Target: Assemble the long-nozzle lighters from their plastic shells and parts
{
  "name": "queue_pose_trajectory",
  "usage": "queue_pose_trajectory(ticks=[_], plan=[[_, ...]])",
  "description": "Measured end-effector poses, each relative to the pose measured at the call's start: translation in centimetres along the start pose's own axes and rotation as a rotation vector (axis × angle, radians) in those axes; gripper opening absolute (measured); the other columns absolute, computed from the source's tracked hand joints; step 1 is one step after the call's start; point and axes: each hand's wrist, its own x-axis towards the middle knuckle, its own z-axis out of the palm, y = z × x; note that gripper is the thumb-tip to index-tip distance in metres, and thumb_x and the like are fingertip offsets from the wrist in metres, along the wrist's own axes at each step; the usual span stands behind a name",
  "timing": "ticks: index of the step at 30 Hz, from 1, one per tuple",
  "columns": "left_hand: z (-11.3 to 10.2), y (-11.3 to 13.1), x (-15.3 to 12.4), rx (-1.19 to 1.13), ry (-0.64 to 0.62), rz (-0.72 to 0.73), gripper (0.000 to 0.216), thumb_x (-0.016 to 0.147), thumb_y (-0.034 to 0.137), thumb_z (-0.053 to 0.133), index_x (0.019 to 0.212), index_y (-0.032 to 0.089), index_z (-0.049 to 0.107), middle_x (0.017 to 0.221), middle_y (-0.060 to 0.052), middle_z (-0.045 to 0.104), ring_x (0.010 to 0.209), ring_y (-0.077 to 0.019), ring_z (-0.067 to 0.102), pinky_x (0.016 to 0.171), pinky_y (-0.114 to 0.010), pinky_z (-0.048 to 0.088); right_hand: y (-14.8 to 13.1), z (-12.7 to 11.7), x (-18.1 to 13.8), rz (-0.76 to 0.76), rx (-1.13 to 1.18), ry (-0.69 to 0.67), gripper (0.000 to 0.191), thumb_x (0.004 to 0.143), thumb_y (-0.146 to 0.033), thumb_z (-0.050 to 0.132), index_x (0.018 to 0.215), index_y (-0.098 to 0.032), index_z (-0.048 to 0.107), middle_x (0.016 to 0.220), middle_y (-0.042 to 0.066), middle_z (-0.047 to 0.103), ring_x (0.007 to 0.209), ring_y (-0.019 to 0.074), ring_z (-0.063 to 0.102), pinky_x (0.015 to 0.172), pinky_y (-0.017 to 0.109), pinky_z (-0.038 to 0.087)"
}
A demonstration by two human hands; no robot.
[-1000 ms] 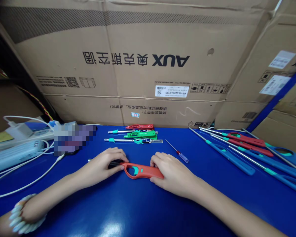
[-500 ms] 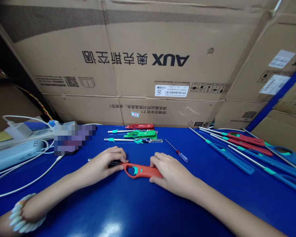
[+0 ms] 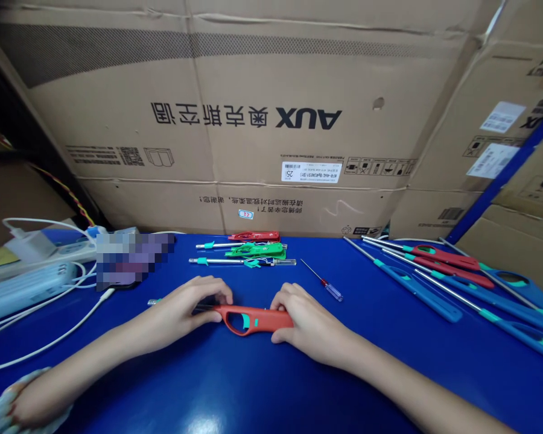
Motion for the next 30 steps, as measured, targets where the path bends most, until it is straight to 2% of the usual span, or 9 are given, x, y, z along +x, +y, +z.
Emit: queue_pose_trajectory(ticks=[3, 9, 14, 18, 24, 28, 30], plan=[[0.0, 0.5, -0.1, 0.027, -0.025, 0.049, 0.012, 0.093, 0.021, 0.055, 0.104, 0.021, 0.061, 0.094, -0.002, 0.062, 0.090, -0.0180, 0.055, 0.080, -0.030, 0.036, 0.1, 0.1, 0.1, 0.043, -0.037, 0.057, 0.021, 0.074, -0.011, 0.070, 0.085, -0.020, 0.054, 0.088, 0.000, 0.060, 0.086, 0.0193, 0.056, 0.075, 0.029, 0.040], [0.5, 1.2, 0.0, 0.190, -0.008, 0.036, 0.009, 0.093, 0.019, 0.054, 0.092, 0.018, 0.062, 0.085, -0.001, 0.061, 0.081, -0.0180, 0.053, 0.077, -0.031, 0.031, -0.6, 0.0, -0.1, 0.038, -0.184, 0.085, 0.013, 0.081, -0.016, 0.065, 0.089, -0.021, 0.056, 0.078, 0.000, 0.064, 0.073, 0.0191, 0.058, 0.065, 0.028, 0.036], [1.0, 1.0, 0.1, 0.312, 0.088, 0.032, 0.011, 0.093, 0.012, 0.049, 0.087, 0.016, 0.056, 0.083, -0.002, 0.059, 0.077, -0.0191, 0.051, 0.077, -0.034, 0.028, -0.9, 0.0, -0.3, -0.038, -0.185, 0.078, 0.004, 0.090, -0.022, 0.056, 0.093, -0.020, 0.056, 0.083, 0.002, 0.066, 0.075, 0.0195, 0.060, 0.065, 0.027, 0.038], [1.1, 0.9, 0.0, 0.392, 0.157, 0.060, 0.014, 0.094, 0.011, 0.043, 0.088, 0.016, 0.054, 0.084, -0.003, 0.058, 0.076, -0.0194, 0.050, 0.077, -0.036, 0.028, -1.0, -0.1, -0.2, -0.065, -0.183, 0.049, 0.011, 0.095, -0.022, 0.046, 0.090, -0.019, 0.055, 0.084, 0.004, 0.066, 0.075, 0.0198, 0.062, 0.066, 0.027, 0.040], [1.4, 1.0, -0.1, 0.506, 0.236, 0.105, 0.017, 0.096, 0.013, 0.037, 0.089, 0.015, 0.052, 0.084, -0.005, 0.058, 0.075, -0.0200, 0.050, 0.077, -0.038, 0.029, -1.2, 0.2, -0.3, -0.071, -0.340, 0.145, 0.012, 0.095, -0.022, 0.044, 0.090, -0.019, 0.054, 0.081, 0.004, 0.066, 0.074, 0.0224, 0.062, 0.066, 0.031, 0.041], [1.8, 1.3, -0.1, 0.620, 0.331, 0.188, 0.022, 0.098, 0.013, 0.033, 0.091, 0.015, 0.054, 0.085, -0.006, 0.059, 0.077, -0.0201, 0.051, 0.078, -0.039, 0.030, -1.0, 0.9, -0.3, -0.196, -0.484, 0.196, 0.012, 0.094, -0.017, 0.044, 0.098, -0.018, 0.055, 0.089, 0.007, 0.067, 0.073, 0.0222, 0.061, 0.066, 0.032, 0.040], [1.9, 1.5, -0.1, 0.684, 0.371, 0.217, 0.024, 0.099, 0.012, 0.032, 0.092, 0.014, 0.055, 0.085, -0.006, 0.060, 0.079, -0.0205, 0.051, 0.080, -0.040, 0.030, -1.0, 1.3, -0.3, -0.242, -0.538, 0.228, 0.011, 0.093, -0.015, 0.045, 0.096, -0.017, 0.056, 0.085, 0.007, 0.067, 0.069, 0.0208, 0.059, 0.063, 0.031, 0.039]])
